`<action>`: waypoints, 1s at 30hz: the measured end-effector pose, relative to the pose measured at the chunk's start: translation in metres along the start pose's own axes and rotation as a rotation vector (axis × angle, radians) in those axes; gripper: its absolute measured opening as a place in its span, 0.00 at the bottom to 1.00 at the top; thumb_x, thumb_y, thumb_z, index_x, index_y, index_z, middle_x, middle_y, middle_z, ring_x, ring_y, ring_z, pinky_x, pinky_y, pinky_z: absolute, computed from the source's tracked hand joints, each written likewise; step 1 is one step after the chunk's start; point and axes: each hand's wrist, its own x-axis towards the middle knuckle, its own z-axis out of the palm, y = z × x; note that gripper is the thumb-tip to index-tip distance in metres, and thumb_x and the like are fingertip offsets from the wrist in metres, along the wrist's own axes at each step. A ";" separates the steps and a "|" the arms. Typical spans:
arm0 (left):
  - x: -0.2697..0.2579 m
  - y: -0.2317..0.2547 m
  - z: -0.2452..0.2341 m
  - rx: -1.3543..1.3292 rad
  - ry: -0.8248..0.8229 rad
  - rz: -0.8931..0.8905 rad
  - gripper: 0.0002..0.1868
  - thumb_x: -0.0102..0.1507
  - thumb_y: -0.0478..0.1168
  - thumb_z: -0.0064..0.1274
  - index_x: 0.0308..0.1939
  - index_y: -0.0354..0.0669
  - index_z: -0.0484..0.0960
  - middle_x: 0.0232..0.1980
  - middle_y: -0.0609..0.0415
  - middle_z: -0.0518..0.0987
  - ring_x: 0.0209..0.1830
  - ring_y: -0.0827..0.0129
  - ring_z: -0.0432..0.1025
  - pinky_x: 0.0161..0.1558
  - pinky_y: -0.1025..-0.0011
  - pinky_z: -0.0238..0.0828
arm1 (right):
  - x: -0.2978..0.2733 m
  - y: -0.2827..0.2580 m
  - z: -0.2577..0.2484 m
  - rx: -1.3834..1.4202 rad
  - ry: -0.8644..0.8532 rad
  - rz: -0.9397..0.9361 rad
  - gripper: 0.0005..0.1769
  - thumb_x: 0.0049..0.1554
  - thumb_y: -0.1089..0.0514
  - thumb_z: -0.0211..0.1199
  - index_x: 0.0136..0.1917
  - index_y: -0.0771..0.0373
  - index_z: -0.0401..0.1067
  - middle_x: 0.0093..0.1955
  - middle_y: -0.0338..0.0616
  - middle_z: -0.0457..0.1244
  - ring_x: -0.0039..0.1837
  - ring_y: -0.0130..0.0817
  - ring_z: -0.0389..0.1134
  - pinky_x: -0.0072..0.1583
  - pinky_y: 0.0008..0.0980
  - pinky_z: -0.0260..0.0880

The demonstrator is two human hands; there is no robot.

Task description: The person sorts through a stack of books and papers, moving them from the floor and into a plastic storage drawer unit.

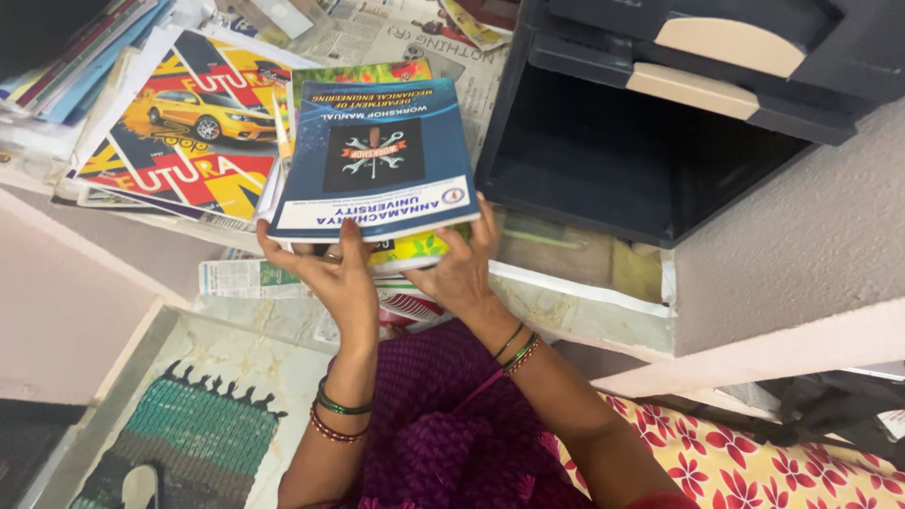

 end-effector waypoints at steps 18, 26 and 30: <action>0.143 -0.084 -0.161 0.715 0.279 0.264 0.27 0.67 0.38 0.58 0.67 0.31 0.69 0.44 0.53 0.76 0.39 0.70 0.72 0.42 0.69 0.70 | 0.054 -0.027 -0.027 -0.203 -0.664 0.084 0.54 0.44 0.22 0.67 0.74 0.50 0.63 0.77 0.59 0.53 0.79 0.61 0.49 0.73 0.68 0.43; 0.201 -0.151 -0.181 0.801 0.377 0.037 0.31 0.63 0.39 0.62 0.67 0.31 0.70 0.46 0.48 0.79 0.43 0.64 0.75 0.50 0.66 0.72 | 0.048 -0.022 -0.024 -0.236 -0.679 0.073 0.54 0.42 0.35 0.75 0.77 0.48 0.60 0.80 0.59 0.51 0.81 0.59 0.48 0.74 0.67 0.45; 0.187 -0.138 -0.143 1.007 0.313 0.170 0.20 0.65 0.38 0.63 0.60 0.38 0.80 0.54 0.45 0.76 0.46 0.59 0.74 0.51 0.63 0.72 | 0.047 -0.022 -0.023 -0.228 -0.669 0.072 0.54 0.42 0.37 0.77 0.77 0.48 0.61 0.80 0.59 0.51 0.81 0.58 0.48 0.74 0.66 0.46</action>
